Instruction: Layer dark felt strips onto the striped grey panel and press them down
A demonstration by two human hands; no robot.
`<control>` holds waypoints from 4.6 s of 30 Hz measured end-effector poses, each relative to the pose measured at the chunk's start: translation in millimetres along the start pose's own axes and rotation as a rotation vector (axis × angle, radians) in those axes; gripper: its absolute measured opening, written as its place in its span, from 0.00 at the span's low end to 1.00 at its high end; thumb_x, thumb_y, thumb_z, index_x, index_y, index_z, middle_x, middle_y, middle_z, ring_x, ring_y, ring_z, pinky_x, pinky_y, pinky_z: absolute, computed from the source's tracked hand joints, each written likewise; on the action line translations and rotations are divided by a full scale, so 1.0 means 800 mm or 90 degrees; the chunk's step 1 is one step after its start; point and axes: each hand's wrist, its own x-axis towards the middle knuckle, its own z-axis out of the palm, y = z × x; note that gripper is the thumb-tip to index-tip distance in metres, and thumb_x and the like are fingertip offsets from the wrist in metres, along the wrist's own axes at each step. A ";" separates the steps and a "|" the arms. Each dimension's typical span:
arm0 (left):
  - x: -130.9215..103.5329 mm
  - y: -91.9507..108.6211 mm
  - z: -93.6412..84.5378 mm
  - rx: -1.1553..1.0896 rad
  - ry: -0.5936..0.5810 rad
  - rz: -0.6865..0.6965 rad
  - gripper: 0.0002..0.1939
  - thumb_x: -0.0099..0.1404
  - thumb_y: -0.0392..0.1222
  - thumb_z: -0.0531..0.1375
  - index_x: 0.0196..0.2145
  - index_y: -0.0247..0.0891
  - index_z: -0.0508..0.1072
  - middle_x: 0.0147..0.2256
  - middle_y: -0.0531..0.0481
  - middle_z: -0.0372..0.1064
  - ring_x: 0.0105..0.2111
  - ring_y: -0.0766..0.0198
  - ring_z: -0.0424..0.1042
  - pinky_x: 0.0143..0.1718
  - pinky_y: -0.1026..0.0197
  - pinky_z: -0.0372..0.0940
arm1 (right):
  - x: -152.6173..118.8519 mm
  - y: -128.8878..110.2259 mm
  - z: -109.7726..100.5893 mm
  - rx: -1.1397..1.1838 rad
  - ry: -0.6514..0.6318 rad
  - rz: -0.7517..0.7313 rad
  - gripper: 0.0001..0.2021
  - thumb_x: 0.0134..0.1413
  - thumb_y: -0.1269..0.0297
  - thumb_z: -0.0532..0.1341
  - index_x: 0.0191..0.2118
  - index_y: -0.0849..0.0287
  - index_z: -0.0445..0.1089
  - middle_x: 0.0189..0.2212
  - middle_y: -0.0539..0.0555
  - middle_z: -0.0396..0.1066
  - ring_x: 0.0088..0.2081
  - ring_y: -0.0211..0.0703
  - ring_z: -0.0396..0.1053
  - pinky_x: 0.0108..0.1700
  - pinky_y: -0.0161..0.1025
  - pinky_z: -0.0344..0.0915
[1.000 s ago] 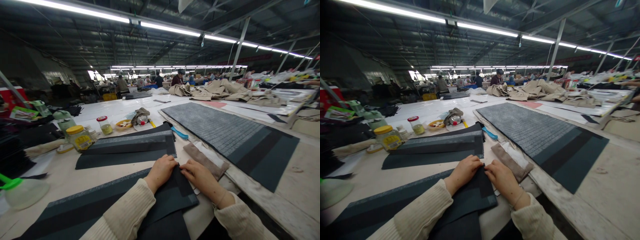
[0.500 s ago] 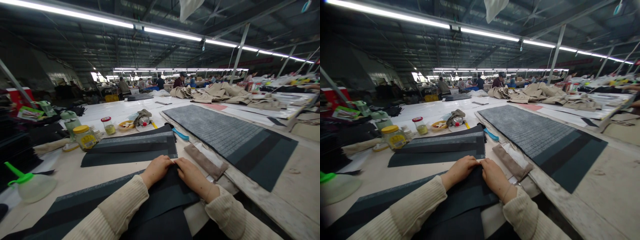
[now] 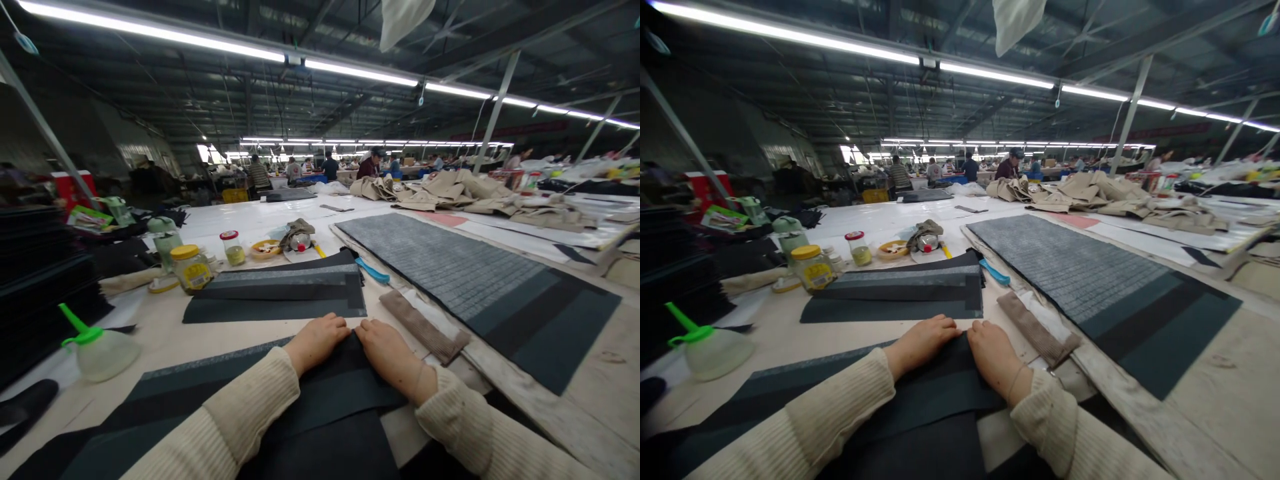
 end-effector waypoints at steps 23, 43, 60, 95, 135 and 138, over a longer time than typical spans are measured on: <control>-0.083 -0.027 -0.006 -0.077 0.035 -0.109 0.15 0.64 0.30 0.49 0.43 0.39 0.71 0.37 0.49 0.69 0.39 0.63 0.66 0.43 0.63 0.61 | 0.023 -0.031 -0.008 0.114 -0.016 -0.092 0.13 0.57 0.72 0.49 0.38 0.63 0.70 0.36 0.58 0.67 0.40 0.44 0.64 0.45 0.38 0.59; -0.154 -0.046 -0.017 -0.101 0.070 -0.172 0.14 0.63 0.29 0.50 0.41 0.38 0.72 0.37 0.49 0.69 0.40 0.63 0.66 0.44 0.64 0.60 | 0.045 -0.083 -0.006 0.076 -0.005 -0.169 0.11 0.57 0.73 0.50 0.40 0.65 0.69 0.37 0.60 0.66 0.41 0.47 0.63 0.45 0.40 0.59; -0.201 -0.062 -0.027 -0.061 0.052 -0.188 0.12 0.65 0.32 0.50 0.41 0.38 0.72 0.37 0.49 0.69 0.38 0.64 0.66 0.40 0.65 0.61 | 0.069 -0.129 -0.008 0.120 -0.027 -0.200 0.11 0.57 0.72 0.50 0.38 0.64 0.70 0.36 0.59 0.66 0.40 0.46 0.62 0.45 0.38 0.58; -0.303 -0.090 -0.042 -0.035 0.050 -0.235 0.12 0.63 0.28 0.51 0.39 0.38 0.71 0.37 0.50 0.68 0.39 0.64 0.66 0.41 0.65 0.61 | 0.109 -0.227 -0.012 0.141 -0.045 -0.241 0.13 0.56 0.76 0.49 0.36 0.64 0.71 0.35 0.58 0.66 0.38 0.42 0.62 0.42 0.35 0.57; -0.401 -0.120 -0.069 0.030 -0.015 -0.214 0.12 0.63 0.29 0.49 0.39 0.36 0.70 0.36 0.46 0.67 0.38 0.63 0.66 0.40 0.64 0.62 | 0.165 -0.360 -0.021 0.151 -0.074 -0.350 0.15 0.55 0.78 0.48 0.39 0.66 0.72 0.37 0.61 0.68 0.39 0.45 0.64 0.41 0.36 0.59; -0.401 -0.118 -0.078 0.054 -0.056 -0.186 0.11 0.64 0.30 0.50 0.40 0.36 0.69 0.36 0.45 0.68 0.38 0.62 0.65 0.39 0.64 0.63 | 0.164 -0.364 -0.020 0.140 -0.068 -0.350 0.15 0.56 0.77 0.48 0.39 0.67 0.71 0.37 0.63 0.68 0.40 0.47 0.64 0.41 0.38 0.60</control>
